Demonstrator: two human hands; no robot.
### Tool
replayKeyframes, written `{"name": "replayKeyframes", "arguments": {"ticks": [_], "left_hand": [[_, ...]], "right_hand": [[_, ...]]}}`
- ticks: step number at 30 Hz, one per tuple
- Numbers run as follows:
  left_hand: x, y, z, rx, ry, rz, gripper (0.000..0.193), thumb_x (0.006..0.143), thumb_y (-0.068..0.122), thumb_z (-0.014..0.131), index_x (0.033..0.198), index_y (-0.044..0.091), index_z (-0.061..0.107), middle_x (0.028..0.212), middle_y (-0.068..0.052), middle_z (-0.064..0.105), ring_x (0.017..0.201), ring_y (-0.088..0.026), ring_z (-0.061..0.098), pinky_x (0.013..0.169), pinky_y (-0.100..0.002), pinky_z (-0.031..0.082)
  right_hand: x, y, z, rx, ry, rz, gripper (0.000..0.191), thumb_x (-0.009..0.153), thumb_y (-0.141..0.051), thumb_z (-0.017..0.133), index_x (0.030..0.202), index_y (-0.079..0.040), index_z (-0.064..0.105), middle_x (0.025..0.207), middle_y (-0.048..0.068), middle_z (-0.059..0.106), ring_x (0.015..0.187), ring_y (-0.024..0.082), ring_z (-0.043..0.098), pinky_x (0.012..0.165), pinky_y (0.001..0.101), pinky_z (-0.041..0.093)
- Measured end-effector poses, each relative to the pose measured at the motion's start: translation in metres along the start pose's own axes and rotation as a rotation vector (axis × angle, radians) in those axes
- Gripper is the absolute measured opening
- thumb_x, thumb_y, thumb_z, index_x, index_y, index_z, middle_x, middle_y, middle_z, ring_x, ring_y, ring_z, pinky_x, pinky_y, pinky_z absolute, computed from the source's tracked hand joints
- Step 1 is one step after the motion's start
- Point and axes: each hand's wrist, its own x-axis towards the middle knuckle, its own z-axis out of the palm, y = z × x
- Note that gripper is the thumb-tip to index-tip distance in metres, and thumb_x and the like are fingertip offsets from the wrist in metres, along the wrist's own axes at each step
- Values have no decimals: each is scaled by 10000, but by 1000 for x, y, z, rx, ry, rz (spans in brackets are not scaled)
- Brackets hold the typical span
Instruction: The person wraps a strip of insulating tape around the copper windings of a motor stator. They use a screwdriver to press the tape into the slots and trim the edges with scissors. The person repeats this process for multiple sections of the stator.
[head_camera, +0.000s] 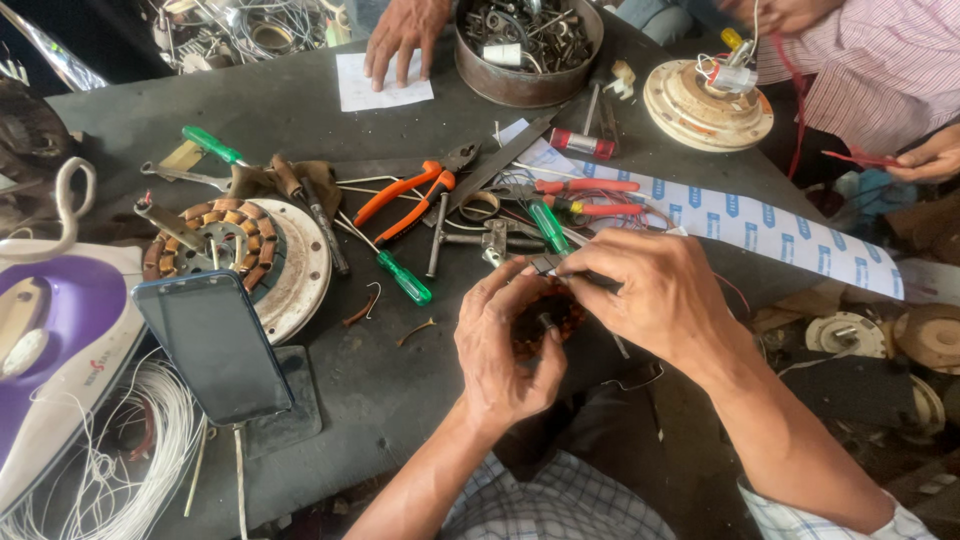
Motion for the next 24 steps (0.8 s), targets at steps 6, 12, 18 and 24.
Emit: {"name": "replayKeyframes", "arguments": {"ticks": [6,12,18,24], "left_hand": [[0,0,2,-4,8,4,552,815,66,689,1334,-5,513,1199,-133,695,1284,-389,631,1084,-485,497],[1,1,2,-3,13,1,540,821,56,688,1329,-2,517,1191,-127,699,1281,-383,635,1080,-480,498],[3,2,1,-3,11,3,526,817,50,689,1315,-2,530,1187,-124,701,1279,-379,638,1076,-474,501],[3,2,0,-1,9,3,532,812,46,693,1316,-6,527,1184,-118,699,1283,-376,636,1071,-479,497]], "right_hand": [[-5,-2,5,46,97,-21,178,774,-62,836,931,-56,752,899,53,736,742,231,730,648,324,578],[-8,3,11,41,123,-14,188,737,-61,851,897,-66,753,885,42,737,741,223,730,644,319,574],[-8,9,19,104,148,-19,189,725,-52,845,884,-63,743,893,38,738,772,191,739,667,300,582],[-10,12,21,187,146,10,195,717,-29,824,893,-43,740,908,63,738,817,201,746,706,306,582]]}}
